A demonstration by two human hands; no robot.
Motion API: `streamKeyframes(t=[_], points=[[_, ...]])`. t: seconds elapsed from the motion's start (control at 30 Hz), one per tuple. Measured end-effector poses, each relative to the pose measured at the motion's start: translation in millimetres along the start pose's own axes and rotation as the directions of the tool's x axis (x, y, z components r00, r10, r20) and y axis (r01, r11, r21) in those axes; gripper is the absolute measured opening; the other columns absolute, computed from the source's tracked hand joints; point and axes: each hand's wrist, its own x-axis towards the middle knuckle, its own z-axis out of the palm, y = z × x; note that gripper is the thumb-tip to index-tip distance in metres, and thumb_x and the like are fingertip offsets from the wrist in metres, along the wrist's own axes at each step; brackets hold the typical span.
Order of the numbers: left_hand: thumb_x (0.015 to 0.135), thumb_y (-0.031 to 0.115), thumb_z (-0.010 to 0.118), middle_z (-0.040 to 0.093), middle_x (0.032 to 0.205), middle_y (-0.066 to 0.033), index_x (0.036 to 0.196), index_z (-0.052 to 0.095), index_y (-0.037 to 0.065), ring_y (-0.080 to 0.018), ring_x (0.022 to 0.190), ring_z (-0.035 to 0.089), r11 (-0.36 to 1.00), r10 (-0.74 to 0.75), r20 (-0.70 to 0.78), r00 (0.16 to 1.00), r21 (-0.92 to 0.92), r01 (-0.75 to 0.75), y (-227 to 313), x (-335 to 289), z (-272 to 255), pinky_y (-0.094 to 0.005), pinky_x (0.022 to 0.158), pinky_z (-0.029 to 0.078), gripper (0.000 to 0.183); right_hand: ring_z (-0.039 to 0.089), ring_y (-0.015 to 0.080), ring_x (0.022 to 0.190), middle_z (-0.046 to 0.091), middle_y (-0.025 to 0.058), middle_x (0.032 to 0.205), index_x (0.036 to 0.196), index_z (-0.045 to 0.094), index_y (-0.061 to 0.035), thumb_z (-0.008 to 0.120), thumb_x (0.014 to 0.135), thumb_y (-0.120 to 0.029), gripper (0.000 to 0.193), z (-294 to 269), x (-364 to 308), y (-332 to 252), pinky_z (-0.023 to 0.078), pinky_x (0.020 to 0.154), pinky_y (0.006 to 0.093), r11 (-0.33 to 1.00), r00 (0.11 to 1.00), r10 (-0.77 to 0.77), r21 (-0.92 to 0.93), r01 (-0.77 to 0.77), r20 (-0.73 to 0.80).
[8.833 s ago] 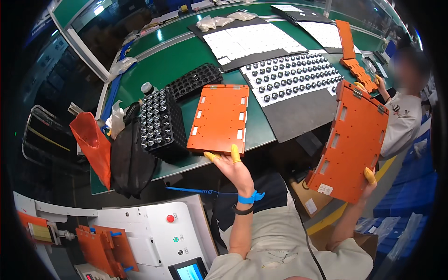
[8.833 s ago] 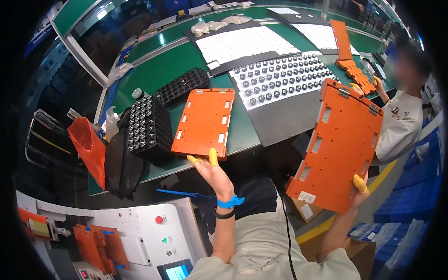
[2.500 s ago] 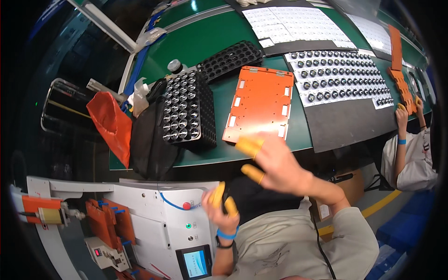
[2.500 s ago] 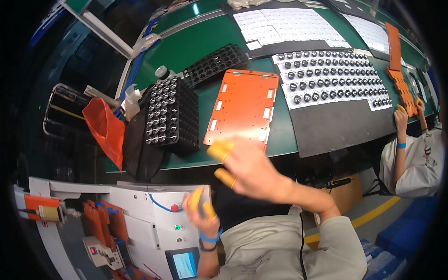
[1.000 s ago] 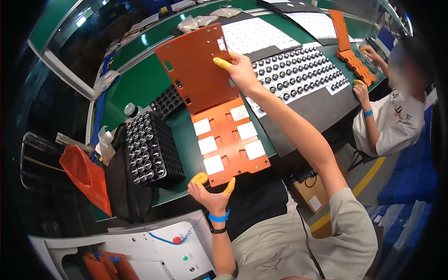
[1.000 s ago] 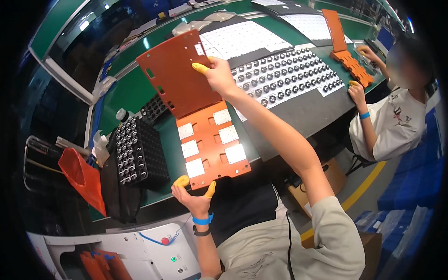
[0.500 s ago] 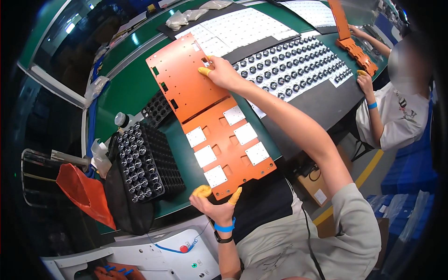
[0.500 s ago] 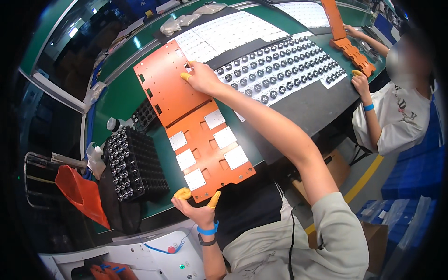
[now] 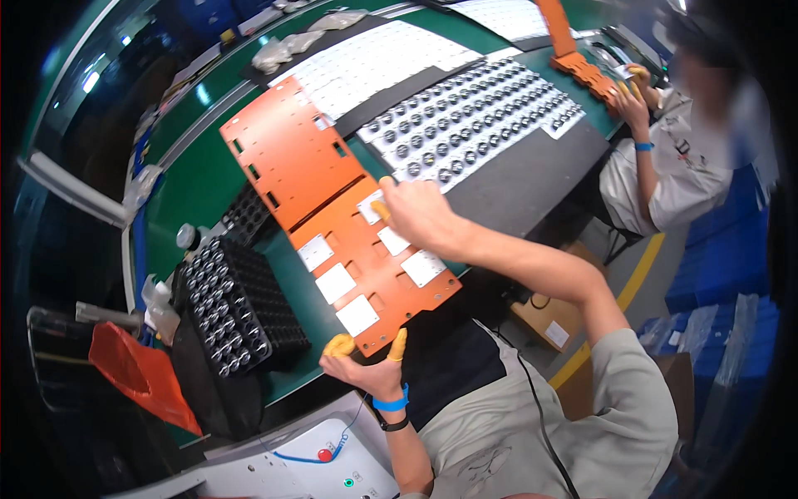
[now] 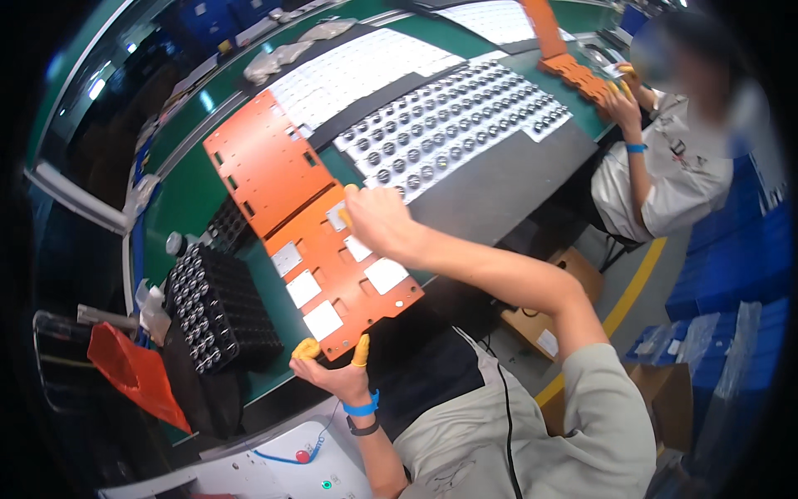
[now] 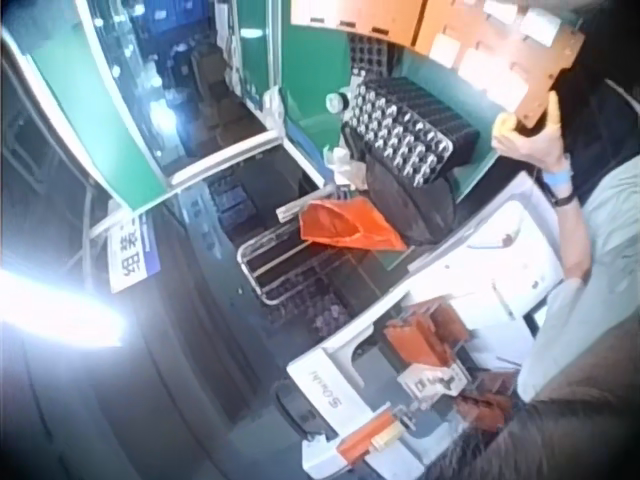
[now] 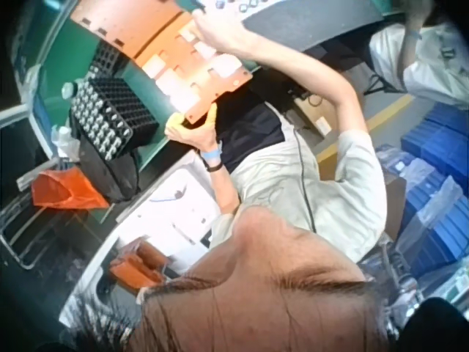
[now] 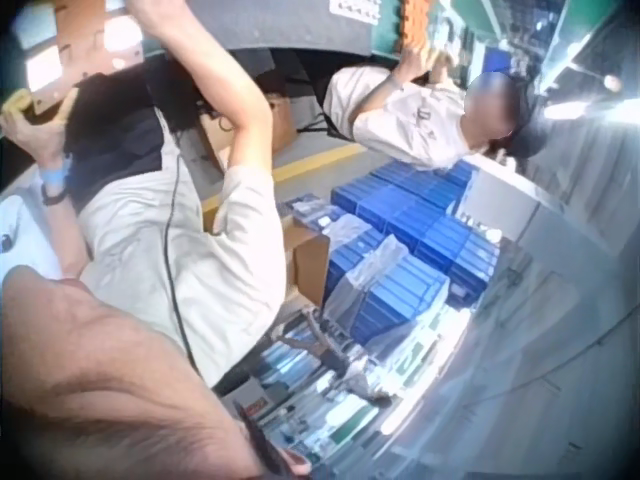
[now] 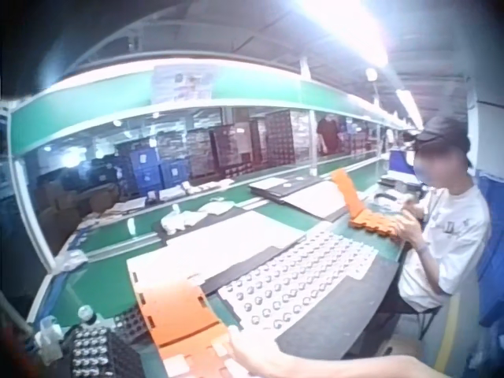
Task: The person assembles small electronic components by hand. They pick up small white square modules and black cylindrical parts, placing them into slots on an orange fixture. The person then moves the fixture to a machine, operates it, and returns to the table to continue the assembly process.
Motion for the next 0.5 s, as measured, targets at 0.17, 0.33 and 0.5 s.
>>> streamKeyframes(t=[0.17,0.33,0.5], points=[[0.056,0.064,0.088,0.05,0.095,-0.0096,0.092,0.052,0.004,-0.0311,0.095,0.046,1.0,0.019,-0.012,1.0,-0.007,-0.019,-6,-4,4,-0.0442,0.083,0.036,0.079,0.066,0.036,0.059,0.064,0.019,0.063,0.084,0.057,0.0016,0.063,0.09,-0.023,0.027,12,-9,-3,0.051,0.053,0.0445,0.99,0.992,0.121,0.076,-0.12,-0.016],[0.056,0.067,0.087,0.048,0.094,-0.0111,0.092,0.051,0.003,-0.0315,0.096,0.045,1.0,-0.015,-0.031,0.999,-0.001,0.014,-9,-9,7,-0.0449,0.084,0.036,0.081,0.062,0.0373,0.054,0.06,0.0182,0.058,0.085,0.054,0.0027,0.061,0.086,-0.011,0.015,6,-10,5,0.045,0.049,0.0474,0.988,0.996,0.076,0.136,-0.07,-0.045],[0.056,0.067,0.086,0.048,0.095,-0.0105,0.093,0.052,0.003,-0.0316,0.096,0.045,1.0,-0.028,-0.041,0.999,0.001,0.028,-12,-9,6,-0.0452,0.085,0.036,0.082,0.062,0.0349,0.053,0.059,0.0151,0.057,0.091,0.059,-0.0052,0.065,0.087,-0.02,0.017,-14,-9,12,0.046,0.049,0.0458,0.979,0.987,-0.044,0.189,0.073,-0.153]])
